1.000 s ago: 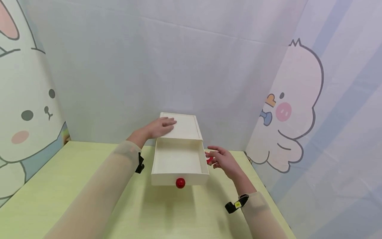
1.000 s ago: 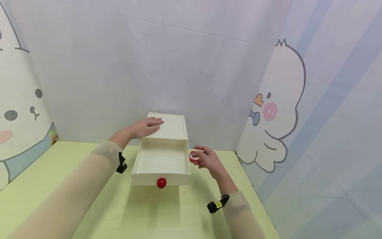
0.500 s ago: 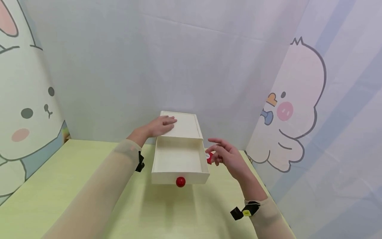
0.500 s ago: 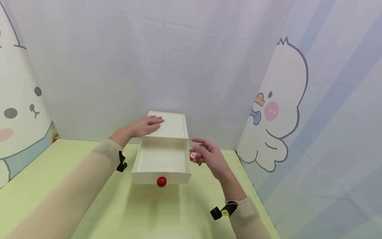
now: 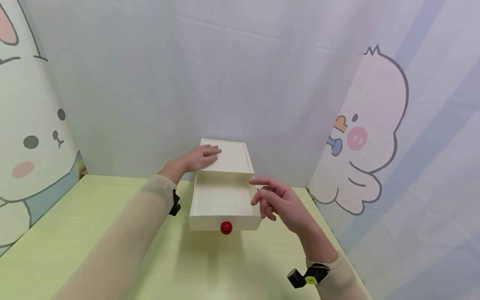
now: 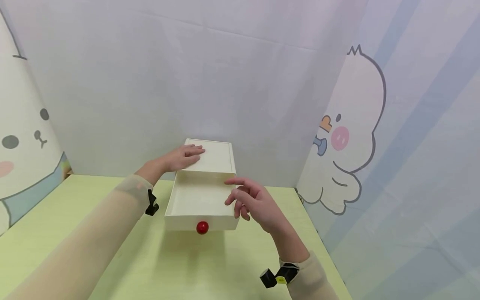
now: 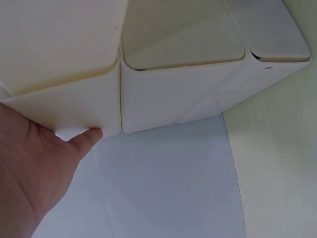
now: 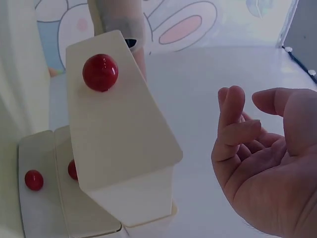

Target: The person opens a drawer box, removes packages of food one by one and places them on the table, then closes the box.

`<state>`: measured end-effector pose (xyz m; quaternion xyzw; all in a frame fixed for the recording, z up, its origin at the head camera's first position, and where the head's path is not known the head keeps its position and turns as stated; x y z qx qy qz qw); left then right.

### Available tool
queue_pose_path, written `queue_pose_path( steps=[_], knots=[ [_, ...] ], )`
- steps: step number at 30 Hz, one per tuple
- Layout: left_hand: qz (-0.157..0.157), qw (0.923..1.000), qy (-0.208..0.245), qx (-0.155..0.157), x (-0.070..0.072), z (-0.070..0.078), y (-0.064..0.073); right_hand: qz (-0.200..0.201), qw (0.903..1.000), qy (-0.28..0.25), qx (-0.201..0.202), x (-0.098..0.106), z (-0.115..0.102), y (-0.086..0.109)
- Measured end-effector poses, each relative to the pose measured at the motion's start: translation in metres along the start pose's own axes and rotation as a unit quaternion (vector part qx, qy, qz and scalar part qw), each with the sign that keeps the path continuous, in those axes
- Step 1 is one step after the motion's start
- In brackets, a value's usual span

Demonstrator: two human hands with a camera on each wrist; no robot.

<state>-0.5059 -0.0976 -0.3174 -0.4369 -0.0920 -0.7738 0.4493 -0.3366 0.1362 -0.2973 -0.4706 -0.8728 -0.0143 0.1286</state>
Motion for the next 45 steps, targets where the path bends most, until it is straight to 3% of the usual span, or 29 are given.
queue_pose_path(
  steps=[9, 16, 22, 29, 39, 45],
  knots=[
    [0.001, 0.9999, -0.014, -0.001, 0.0, -0.001, 0.0, -0.072, 0.9953, 0.065, -0.01, -0.044, 0.005, 0.006],
    [0.003, 0.9999, -0.016, -0.002, -0.002, 0.0, 0.0, -0.112, 0.9878, 0.072, -0.081, -0.064, 0.031, 0.009],
    [0.002, 0.9998, -0.016, -0.011, -0.001, 0.002, 0.0, -0.129, 0.977, 0.118, -0.122, -0.076, 0.053, 0.012],
    [0.003, 0.9999, -0.01, -0.007, -0.001, -0.001, 0.0, -0.114, 0.9773, 0.146, -0.104, -0.084, 0.066, 0.01],
    [0.003, 0.9999, -0.006, -0.008, 0.001, 0.0, 0.001, -0.047, 0.9898, 0.129, -0.038, -0.087, 0.075, 0.002],
    [0.003, 0.9999, -0.01, -0.012, 0.0, 0.0, 0.0, -0.026, 0.991, 0.129, -0.022, -0.087, 0.077, 0.0]
  ],
)
Point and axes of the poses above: each hand's wrist, its own y-axis away from the middle knuckle, its own x-axis out of the back of the hand, z = x × y, the point moved 10 cm from there along -y, towards the middle knuckle, and after that the axes turned 10 degrees about -x, right-handed, at the moved point
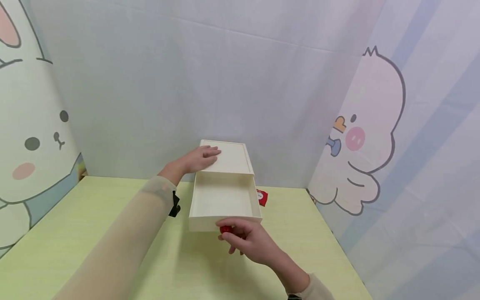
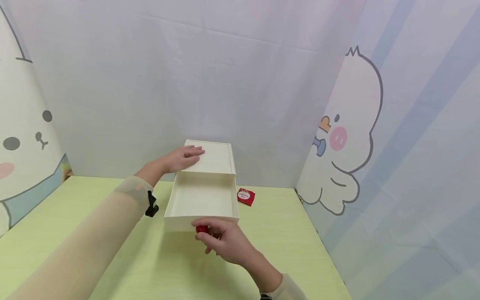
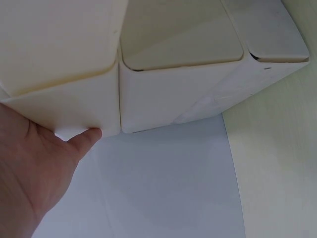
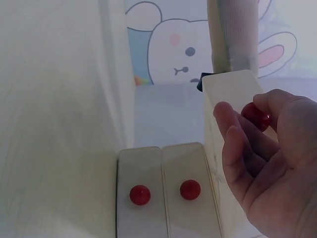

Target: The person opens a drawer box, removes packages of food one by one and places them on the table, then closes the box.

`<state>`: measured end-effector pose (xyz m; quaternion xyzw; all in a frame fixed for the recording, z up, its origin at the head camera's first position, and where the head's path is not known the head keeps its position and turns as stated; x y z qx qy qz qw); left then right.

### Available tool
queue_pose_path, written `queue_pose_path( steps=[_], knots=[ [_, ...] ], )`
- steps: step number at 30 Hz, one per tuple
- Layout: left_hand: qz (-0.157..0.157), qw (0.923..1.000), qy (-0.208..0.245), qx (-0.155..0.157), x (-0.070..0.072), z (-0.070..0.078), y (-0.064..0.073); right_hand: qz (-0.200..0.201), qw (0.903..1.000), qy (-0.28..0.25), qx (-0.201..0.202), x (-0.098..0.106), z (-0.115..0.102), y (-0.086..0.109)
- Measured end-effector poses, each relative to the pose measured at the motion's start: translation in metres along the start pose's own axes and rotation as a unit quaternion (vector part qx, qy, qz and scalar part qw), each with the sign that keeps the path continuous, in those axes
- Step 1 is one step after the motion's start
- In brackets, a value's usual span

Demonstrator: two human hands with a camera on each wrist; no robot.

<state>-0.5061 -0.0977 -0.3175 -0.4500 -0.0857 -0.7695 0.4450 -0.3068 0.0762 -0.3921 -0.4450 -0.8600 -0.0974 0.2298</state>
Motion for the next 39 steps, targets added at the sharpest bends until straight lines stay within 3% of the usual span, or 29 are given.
queue_pose_path(
  steps=[17, 39],
  knots=[
    [-0.001, 1.0, -0.004, 0.005, -0.001, -0.005, 0.001, 0.004, 0.9997, 0.015, 0.02, 0.002, -0.004, -0.01],
    [0.0, 0.9999, 0.0, 0.012, 0.0, -0.002, 0.002, 0.03, 0.9994, 0.011, 0.01, 0.009, -0.007, -0.025]
  ],
)
Point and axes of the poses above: each hand's wrist, its own y-axis away from the middle knuckle, its own x-axis out of the back of the hand, z = x × y, the point moved 10 cm from there along -y, towards the middle knuckle, and after that the axes turned 10 degrees about -x, right-handed, at the moved point
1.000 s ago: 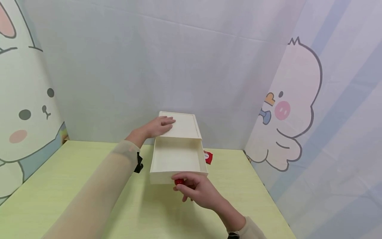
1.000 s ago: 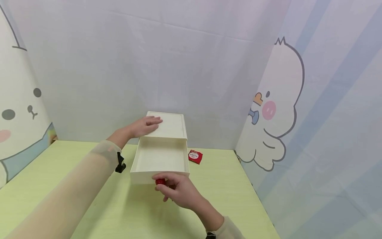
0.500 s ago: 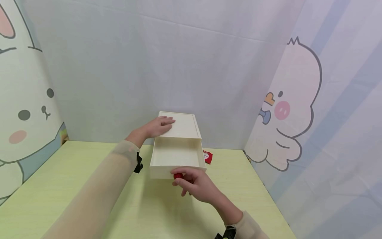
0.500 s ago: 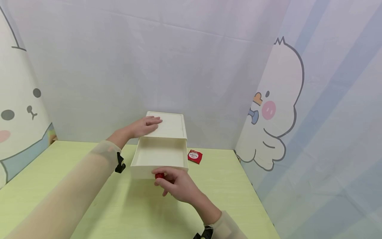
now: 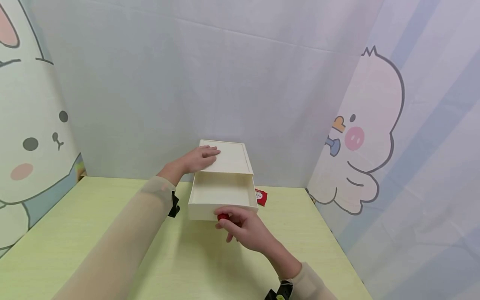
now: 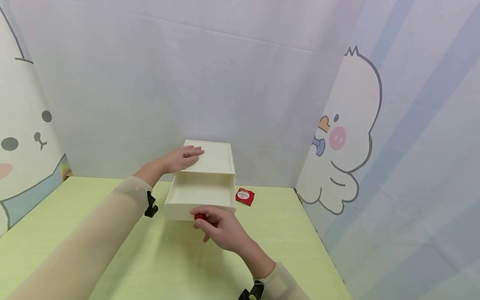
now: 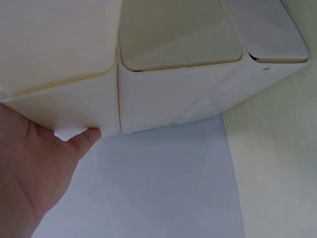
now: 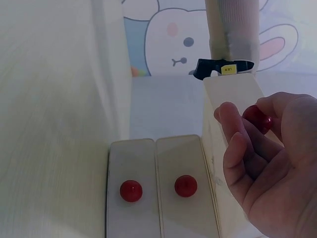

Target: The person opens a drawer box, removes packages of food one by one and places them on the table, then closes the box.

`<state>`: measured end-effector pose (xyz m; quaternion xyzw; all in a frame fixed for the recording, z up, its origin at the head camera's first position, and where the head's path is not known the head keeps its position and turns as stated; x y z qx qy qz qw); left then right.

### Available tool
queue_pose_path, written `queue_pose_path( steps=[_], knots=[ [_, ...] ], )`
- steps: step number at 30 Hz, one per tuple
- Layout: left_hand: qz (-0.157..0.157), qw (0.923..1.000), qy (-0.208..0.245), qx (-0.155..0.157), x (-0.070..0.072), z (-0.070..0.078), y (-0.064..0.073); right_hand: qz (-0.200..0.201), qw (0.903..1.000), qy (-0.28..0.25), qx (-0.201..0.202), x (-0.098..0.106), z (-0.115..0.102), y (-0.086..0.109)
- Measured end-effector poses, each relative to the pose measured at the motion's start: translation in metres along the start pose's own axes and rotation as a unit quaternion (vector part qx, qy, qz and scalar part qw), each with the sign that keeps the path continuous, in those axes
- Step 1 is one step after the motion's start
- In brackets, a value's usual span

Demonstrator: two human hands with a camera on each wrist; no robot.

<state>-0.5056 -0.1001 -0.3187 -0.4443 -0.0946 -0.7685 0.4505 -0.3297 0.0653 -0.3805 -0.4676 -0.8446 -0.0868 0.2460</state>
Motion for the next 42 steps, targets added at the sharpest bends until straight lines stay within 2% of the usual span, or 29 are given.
queue_pose_path(
  steps=[25, 42],
  knots=[
    [0.004, 1.0, 0.005, -0.004, -0.001, -0.001, -0.001, -0.003, 0.9992, -0.019, 0.034, 0.002, -0.004, -0.014],
    [0.0, 1.0, -0.004, -0.002, -0.001, 0.0, 0.0, 0.008, 0.9997, -0.001, 0.021, 0.003, -0.003, -0.017]
  ],
)
Point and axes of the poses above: each hand's wrist, its own y-axis away from the middle knuckle, its own x-axis out of the back of the hand, z = x × y, the point moved 10 cm from there along -y, towards the middle knuckle, and after that the axes turned 10 degrees about -x, right-handed, at the moved point
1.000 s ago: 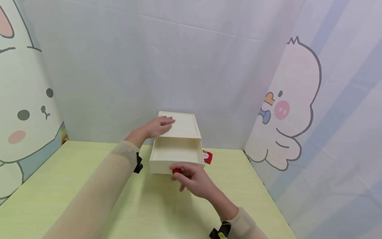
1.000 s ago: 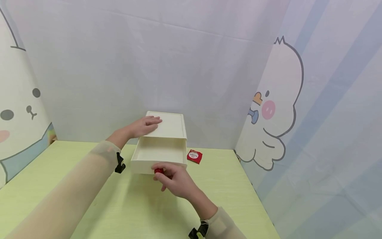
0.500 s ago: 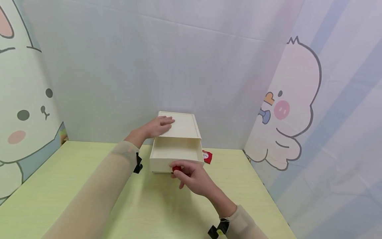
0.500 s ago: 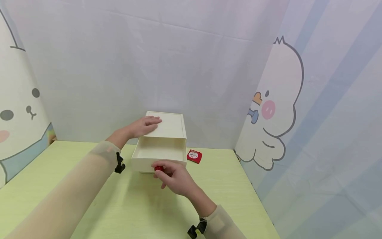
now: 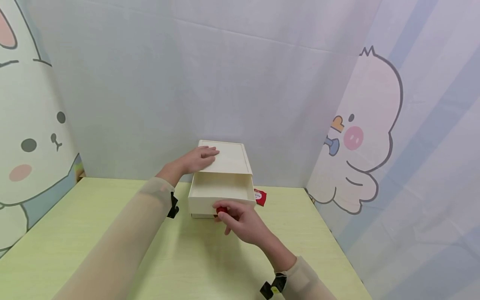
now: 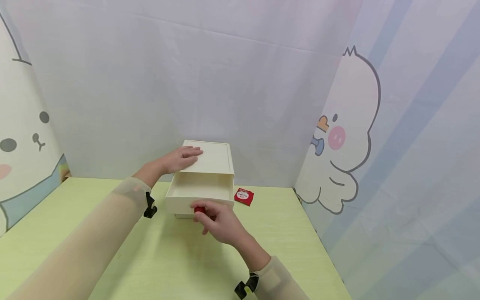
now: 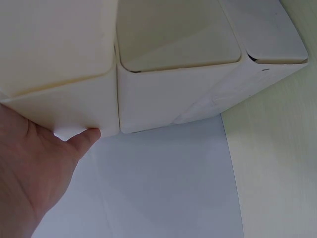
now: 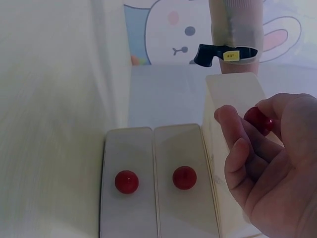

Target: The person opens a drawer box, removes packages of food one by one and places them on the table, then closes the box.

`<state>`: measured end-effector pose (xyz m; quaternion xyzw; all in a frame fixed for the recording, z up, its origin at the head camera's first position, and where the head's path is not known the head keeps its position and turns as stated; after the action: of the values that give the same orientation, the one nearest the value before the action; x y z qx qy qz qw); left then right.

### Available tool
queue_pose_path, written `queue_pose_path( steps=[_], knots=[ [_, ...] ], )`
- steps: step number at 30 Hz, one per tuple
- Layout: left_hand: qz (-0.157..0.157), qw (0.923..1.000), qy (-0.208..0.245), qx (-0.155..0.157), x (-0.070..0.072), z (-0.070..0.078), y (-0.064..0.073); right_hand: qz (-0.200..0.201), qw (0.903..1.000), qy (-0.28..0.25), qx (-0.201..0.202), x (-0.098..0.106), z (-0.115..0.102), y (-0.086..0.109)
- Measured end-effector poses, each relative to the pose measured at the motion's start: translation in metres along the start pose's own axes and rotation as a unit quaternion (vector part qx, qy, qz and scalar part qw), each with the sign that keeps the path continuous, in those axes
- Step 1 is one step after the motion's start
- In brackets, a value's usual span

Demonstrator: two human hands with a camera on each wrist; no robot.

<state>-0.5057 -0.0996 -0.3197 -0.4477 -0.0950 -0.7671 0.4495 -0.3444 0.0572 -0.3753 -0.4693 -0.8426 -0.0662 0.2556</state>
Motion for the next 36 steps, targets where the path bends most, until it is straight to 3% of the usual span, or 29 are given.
queue_pose_path(
  steps=[20, 36],
  knots=[
    [0.008, 0.9999, 0.008, -0.004, 0.001, -0.003, -0.002, 0.019, 0.9994, 0.009, -0.027, 0.004, 0.006, -0.009],
    [0.004, 1.0, 0.007, -0.004, 0.0, -0.001, 0.0, 0.039, 0.9988, 0.017, -0.023, 0.009, 0.007, -0.015]
  ],
)
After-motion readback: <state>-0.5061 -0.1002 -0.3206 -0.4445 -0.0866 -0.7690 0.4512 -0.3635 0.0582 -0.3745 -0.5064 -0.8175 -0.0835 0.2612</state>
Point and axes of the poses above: each hand's wrist, its own y-axis away from the middle knuckle, its own x-axis out of the back of the hand, z = x × y, the point moved 10 cm from there along -y, towards the middle knuckle, and after that the axes turned 10 degrees about -x, right-handed, at the moved point
